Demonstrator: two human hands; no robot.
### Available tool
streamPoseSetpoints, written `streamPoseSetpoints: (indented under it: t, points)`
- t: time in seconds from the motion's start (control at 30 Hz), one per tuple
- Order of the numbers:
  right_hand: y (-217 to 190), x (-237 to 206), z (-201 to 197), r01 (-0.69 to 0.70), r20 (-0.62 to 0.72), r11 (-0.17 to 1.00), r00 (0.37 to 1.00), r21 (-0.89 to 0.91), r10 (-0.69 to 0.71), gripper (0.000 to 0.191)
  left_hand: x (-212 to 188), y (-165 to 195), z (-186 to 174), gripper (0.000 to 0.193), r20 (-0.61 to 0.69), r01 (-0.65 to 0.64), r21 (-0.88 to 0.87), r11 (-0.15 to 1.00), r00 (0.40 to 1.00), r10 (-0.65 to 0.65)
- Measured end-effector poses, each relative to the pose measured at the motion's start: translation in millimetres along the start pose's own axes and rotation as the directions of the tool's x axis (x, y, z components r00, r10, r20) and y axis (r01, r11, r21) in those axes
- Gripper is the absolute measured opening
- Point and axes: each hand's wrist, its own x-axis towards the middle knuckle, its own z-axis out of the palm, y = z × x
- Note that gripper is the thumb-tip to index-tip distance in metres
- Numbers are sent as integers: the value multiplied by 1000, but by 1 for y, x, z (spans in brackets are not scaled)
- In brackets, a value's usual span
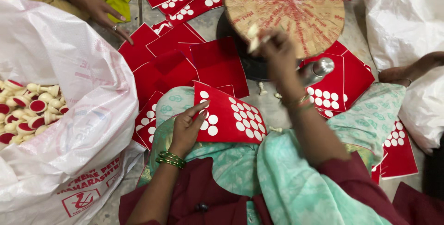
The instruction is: The person sits on the floor and assembles red folded paper dice, pressing white circular discs onto the red faces one at a time by hand. She takes discs from a plastic bag beside her, attaches them to the dice faces, and sets completed dice on the floor with others.
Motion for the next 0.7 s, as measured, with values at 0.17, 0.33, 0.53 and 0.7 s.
streamPoseSetpoints:
  t: [0.17, 0.33, 0.53, 0.7]
  points:
    - [-1, -114, 91, -157, 178, 976, 975, 148, 130, 17, -1, 3, 18, 48, -55, -102, 22, 995, 993, 103]
    - [-15, -167, 124, -69, 335, 973, 942, 222, -9, 21, -10, 26, 34, 60, -112, -161, -234, 959, 984, 138]
    - [-30, -181, 119, -83, 352, 954, 936, 288, -25, 27, -19, 53, 46, 63, -199, -161, -261, 952, 974, 110]
    - [-31, -182, 115, -51, 282, 893, 955, 448, -87, 24, -29, 59, 58, 63, -78, -317, -296, 901, 948, 307]
